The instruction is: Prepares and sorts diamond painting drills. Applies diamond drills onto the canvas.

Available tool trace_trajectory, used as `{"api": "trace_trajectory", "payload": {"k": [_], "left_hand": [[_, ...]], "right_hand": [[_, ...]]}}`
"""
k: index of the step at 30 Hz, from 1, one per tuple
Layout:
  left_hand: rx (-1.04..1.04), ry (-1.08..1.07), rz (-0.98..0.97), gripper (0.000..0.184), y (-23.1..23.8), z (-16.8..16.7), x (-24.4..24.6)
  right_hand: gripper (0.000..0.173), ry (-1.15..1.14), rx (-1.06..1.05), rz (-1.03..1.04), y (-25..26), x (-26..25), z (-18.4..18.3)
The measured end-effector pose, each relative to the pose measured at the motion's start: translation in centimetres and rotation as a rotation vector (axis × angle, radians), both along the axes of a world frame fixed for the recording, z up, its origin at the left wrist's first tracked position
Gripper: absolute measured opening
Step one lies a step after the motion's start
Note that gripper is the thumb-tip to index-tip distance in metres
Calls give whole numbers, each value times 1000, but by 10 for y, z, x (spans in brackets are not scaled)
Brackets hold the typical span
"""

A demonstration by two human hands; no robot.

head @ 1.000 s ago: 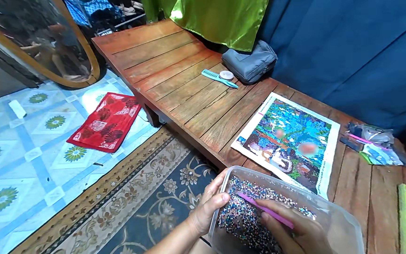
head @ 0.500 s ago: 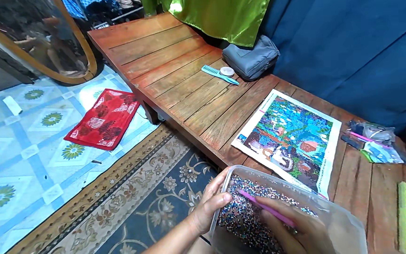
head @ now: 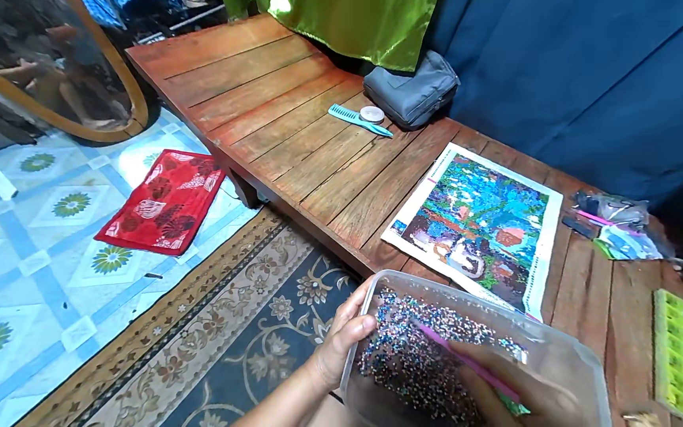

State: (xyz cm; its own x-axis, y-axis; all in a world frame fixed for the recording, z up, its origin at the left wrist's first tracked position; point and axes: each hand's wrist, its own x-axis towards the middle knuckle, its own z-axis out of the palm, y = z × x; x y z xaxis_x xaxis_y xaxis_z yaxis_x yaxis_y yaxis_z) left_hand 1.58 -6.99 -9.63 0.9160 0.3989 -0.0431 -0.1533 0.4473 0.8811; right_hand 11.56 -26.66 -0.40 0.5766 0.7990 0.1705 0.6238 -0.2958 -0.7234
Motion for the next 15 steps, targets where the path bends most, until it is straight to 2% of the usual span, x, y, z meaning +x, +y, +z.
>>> {"api": "trace_trajectory", "payload": {"k": [3, 8, 15], "left_hand": [[-13, -22, -12, 103, 0, 1, 0], [-19, -48, -11, 97, 0, 0, 0], [-69, -73, -40, 93, 1, 2, 0]], "right_hand": [[26, -54, -16, -42, -2, 0, -4], [24, 48, 12, 70, -4, -8, 0], [27, -145, -64, -125, -15, -1, -6]]}}
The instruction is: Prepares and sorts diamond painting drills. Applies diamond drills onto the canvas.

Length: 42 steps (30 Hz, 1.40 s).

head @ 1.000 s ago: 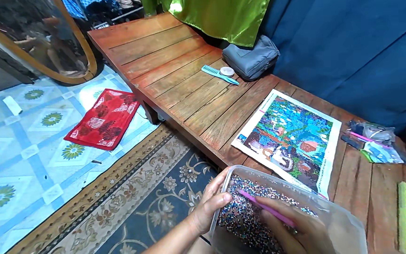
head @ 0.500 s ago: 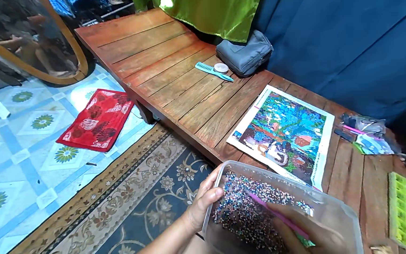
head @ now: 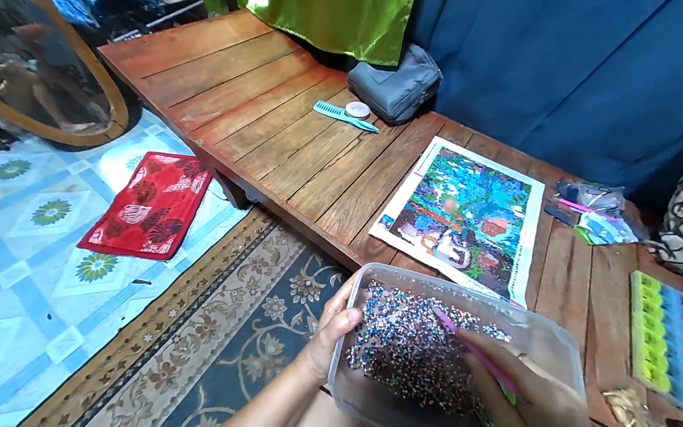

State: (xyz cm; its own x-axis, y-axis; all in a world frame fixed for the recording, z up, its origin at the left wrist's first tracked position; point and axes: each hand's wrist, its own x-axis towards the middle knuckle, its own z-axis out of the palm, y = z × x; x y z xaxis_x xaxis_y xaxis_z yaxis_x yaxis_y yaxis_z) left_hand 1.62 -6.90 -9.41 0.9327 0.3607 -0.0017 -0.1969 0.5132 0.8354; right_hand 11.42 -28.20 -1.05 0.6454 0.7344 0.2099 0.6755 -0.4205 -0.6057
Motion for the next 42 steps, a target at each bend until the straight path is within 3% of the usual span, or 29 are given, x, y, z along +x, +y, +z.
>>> {"api": "trace_trajectory", "payload": {"k": [6, 14, 19, 31, 42], "left_hand": [[33, 47, 32, 95, -1, 3, 0], [4, 45, 16, 95, -2, 4, 0], [6, 21, 13, 91, -1, 4, 0], [31, 21, 20, 93, -2, 3, 1], [37, 34, 11, 94, -1, 3, 1]], "right_hand": [[24, 154, 42, 106, -1, -8, 7], [26, 2, 62, -10, 3, 0, -5], [24, 135, 100, 50, 5, -3, -3], [27, -63, 86, -50, 12, 6, -9], [24, 193, 15, 161, 1, -9, 9]]}}
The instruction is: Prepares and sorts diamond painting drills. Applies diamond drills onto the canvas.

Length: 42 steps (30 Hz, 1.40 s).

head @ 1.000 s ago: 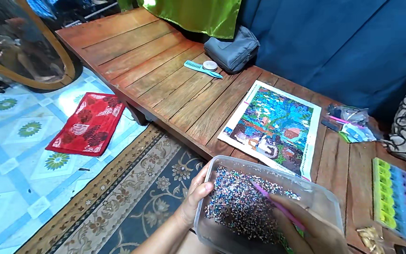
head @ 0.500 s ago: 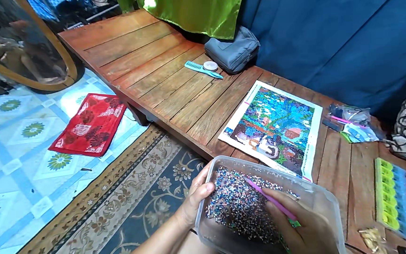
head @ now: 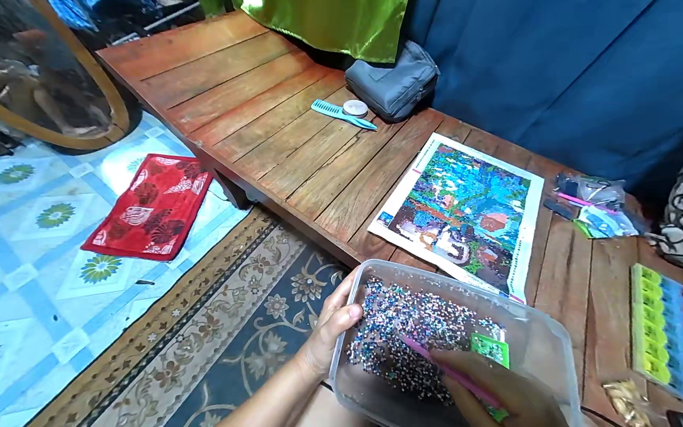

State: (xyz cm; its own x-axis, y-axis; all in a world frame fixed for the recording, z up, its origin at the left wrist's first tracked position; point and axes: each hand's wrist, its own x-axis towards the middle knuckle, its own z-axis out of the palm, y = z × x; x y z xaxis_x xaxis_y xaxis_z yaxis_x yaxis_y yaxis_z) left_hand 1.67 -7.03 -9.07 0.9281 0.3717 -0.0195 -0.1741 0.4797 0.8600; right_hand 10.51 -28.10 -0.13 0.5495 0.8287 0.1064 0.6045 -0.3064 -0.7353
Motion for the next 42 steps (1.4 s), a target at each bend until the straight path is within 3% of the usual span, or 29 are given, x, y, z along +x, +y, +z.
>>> {"api": "trace_trajectory", "payload": {"k": [6, 13, 20, 25, 31, 36, 42], "left_hand": [[-9, 0, -2, 93, 0, 1, 0], [-14, 15, -3, 93, 0, 3, -1], [-55, 27, 6, 89, -1, 1, -1], [-52, 21, 3, 90, -1, 3, -2], [-78, -30, -26, 82, 1, -1, -1], [-85, -28, -15, 75, -1, 2, -4], [-99, -64, -46, 72, 1, -2, -2]], "right_hand": [[27, -127, -33, -157, -10, 6, -6], [24, 1, 0, -63, -11, -2, -2], [27, -234, 18, -252, -9, 11, -20], [24, -78, 45, -155, -9, 5, -14], [26, -218, -13, -247, -16, 7, -11], [25, -37, -20, -106, -19, -1, -2], [26, -134, -61, -212, -26, -1, 2]]}}
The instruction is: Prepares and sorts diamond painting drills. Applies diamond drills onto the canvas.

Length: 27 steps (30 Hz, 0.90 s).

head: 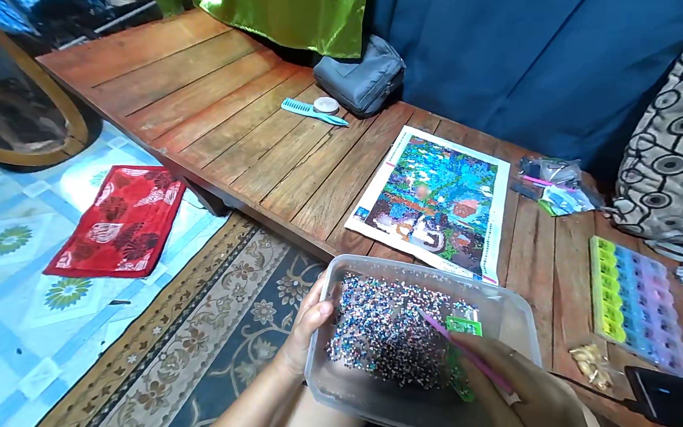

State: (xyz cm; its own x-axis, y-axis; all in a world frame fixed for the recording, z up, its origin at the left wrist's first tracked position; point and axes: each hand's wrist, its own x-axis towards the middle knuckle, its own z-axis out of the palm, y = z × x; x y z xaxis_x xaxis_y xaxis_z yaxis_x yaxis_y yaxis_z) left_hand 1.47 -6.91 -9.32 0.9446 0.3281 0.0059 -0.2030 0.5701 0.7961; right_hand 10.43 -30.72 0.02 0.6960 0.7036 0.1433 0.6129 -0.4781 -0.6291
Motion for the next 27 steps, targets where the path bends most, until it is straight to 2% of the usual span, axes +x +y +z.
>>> {"api": "trace_trajectory", "payload": {"k": [6, 12, 16, 21, 27], "left_hand": [[-9, 16, -6, 73, 1, 1, -1], [29, 49, 21, 84, 1, -1, 1], [26, 16, 14, 80, 1, -4, 2], [-10, 15, 8, 75, 1, 0, 1], [0, 24, 5, 72, 2, 2, 0]], "right_hand": [[24, 100, 45, 78, -1, -4, 1], [27, -148, 5, -152, -1, 6, -13], [27, -214, -10, -187, 3, 6, -21], [24, -11, 76, -54, -1, 1, -12], [26, -167, -5, -159, -3, 3, -9]]}}
